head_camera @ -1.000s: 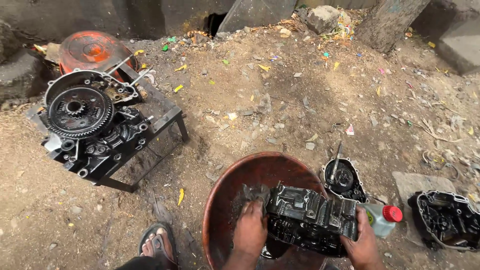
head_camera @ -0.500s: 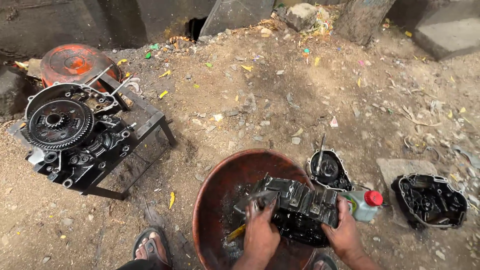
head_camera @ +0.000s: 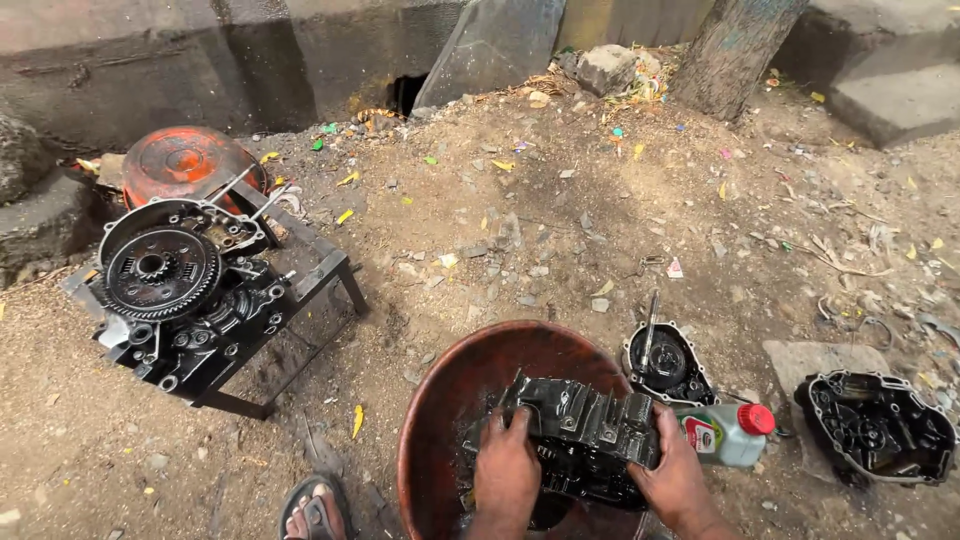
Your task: Cleaning motorcycle engine components in a basin using a rag.
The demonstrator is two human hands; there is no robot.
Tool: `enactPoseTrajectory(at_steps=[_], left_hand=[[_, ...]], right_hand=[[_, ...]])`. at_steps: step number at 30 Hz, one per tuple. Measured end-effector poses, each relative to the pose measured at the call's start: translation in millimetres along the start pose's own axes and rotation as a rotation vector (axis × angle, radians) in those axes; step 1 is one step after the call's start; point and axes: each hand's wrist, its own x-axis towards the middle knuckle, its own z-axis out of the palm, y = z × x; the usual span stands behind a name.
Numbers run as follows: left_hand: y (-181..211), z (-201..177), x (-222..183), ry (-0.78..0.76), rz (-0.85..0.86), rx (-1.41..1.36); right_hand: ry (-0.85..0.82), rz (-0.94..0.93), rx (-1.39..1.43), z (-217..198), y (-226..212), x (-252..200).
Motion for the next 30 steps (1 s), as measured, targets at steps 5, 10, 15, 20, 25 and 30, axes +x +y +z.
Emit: enactPoseTrajectory(at_steps=[5,10,15,20,25,30], left_hand=[[-10,5,-12,0.084,0.019,-0.247],[19,-10,-7,0.075,0.049,-0.645],[61,-29,19,-0.134,0.186,-0.409],[58,-8,13,0.007,0.365,-0.270],[61,-29,0,-0.098,0.295,-0.098],[68,-47,9,-0.138,0.095,-0.134]], right_hand=[[-0.001,0.043,0.044,-8,-23,-7],[-0.021,-0.006,-0.030,-9,-19,-10],[0.066,-0.129,-0.118,0,-13,-3],[0.115,-0.085,-0.067,-1,-19,-3],[0.060,-0.164,-0.068,-2,-8,-9],[0.061,-0.288,-0.084,8,-13,-5]])
